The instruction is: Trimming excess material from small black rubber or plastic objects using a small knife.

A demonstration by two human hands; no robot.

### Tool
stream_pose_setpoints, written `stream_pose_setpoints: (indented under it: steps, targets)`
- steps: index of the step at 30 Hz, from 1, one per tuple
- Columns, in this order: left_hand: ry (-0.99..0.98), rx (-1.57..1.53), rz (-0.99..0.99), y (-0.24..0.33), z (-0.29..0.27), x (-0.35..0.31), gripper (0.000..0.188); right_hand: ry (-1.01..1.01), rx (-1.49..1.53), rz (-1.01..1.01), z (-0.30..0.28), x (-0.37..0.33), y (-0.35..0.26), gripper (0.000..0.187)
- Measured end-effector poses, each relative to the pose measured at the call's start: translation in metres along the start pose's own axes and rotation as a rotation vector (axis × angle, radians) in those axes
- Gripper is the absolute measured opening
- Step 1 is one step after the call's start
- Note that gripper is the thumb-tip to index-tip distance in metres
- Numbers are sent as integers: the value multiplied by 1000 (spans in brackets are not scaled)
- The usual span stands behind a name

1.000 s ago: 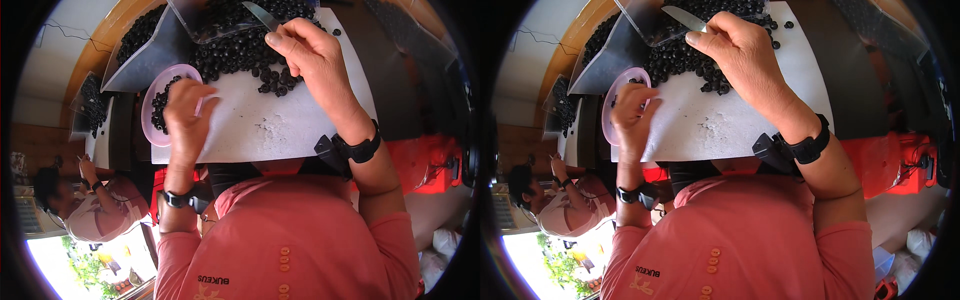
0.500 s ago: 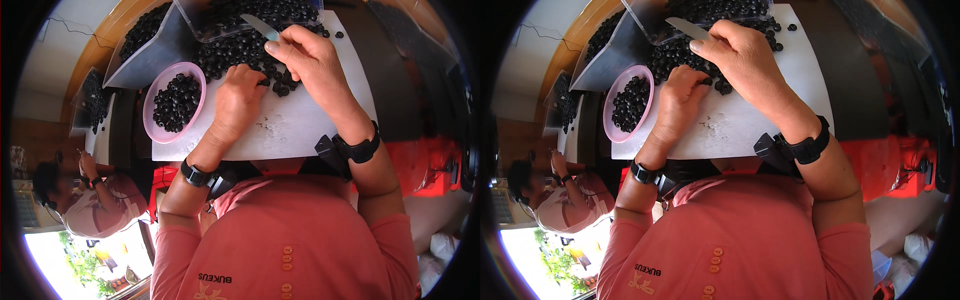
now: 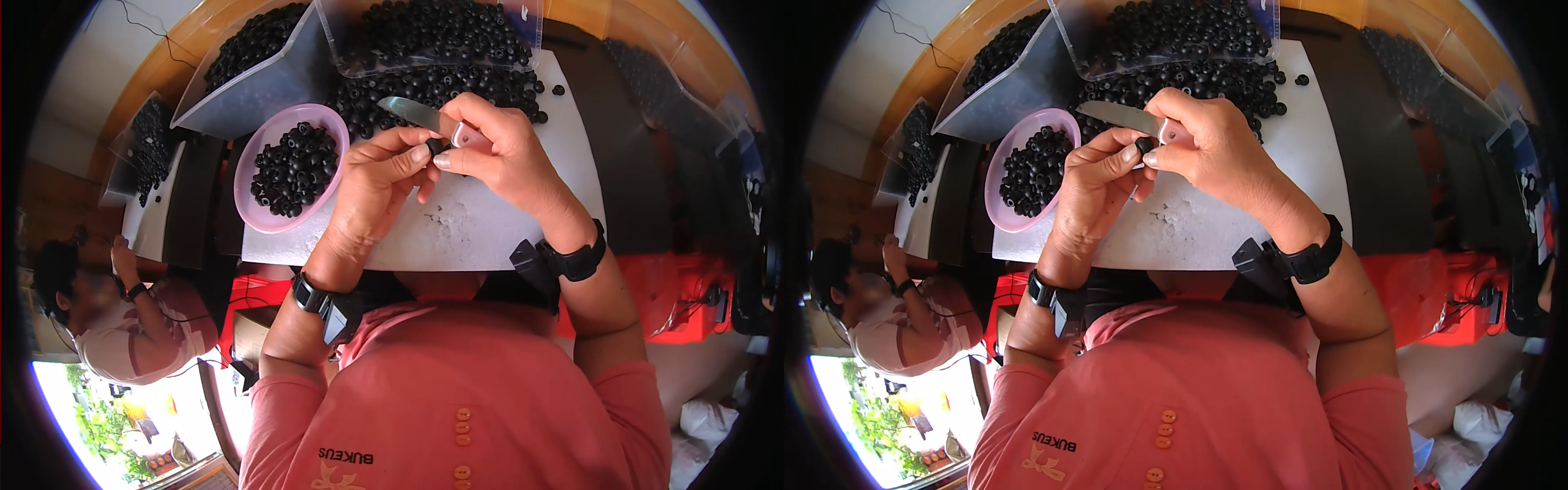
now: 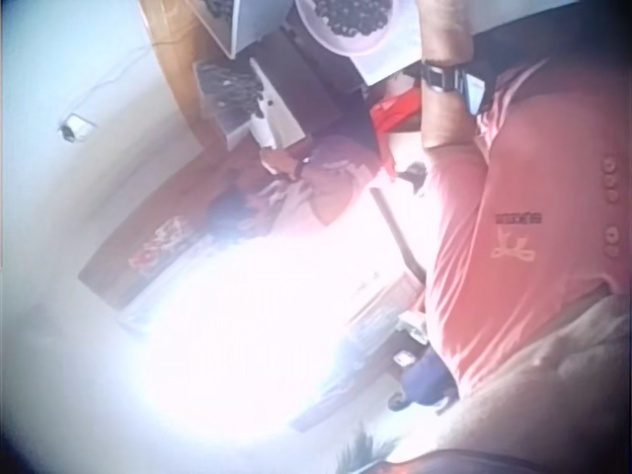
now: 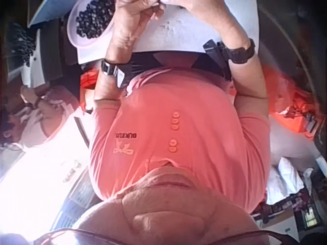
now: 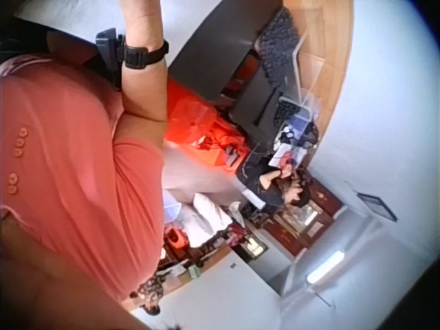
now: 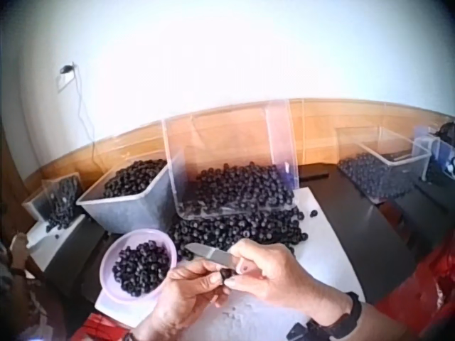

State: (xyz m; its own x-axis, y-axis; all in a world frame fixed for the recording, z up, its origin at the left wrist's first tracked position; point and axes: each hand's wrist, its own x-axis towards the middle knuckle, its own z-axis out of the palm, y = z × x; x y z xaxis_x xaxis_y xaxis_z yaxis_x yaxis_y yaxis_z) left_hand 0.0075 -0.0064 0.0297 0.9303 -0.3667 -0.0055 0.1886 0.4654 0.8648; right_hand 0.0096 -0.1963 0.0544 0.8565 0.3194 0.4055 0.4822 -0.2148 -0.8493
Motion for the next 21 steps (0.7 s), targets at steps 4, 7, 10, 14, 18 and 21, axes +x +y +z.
stream_pose_setpoints:
  steps: [4,7,10,14,18,21]
  targets:
    - [-15,-20,-14,0,-6,2,20,24,-7,39,3,0,2,18]
    - [-16,-44,8,-2,-11,2,20,16,-94,98,-4,3,1,17]
    - [-12,-57,27,-5,-10,2,20,-18,-40,179,-3,4,5,22]
    - [9,-39,34,-6,-9,1,18,6,23,192,2,4,12,27]
    - [10,-24,36,-8,-11,1,16,-22,-51,180,4,4,13,27]
    - [21,-9,34,-8,-11,0,14,-41,-95,187,4,4,10,28]
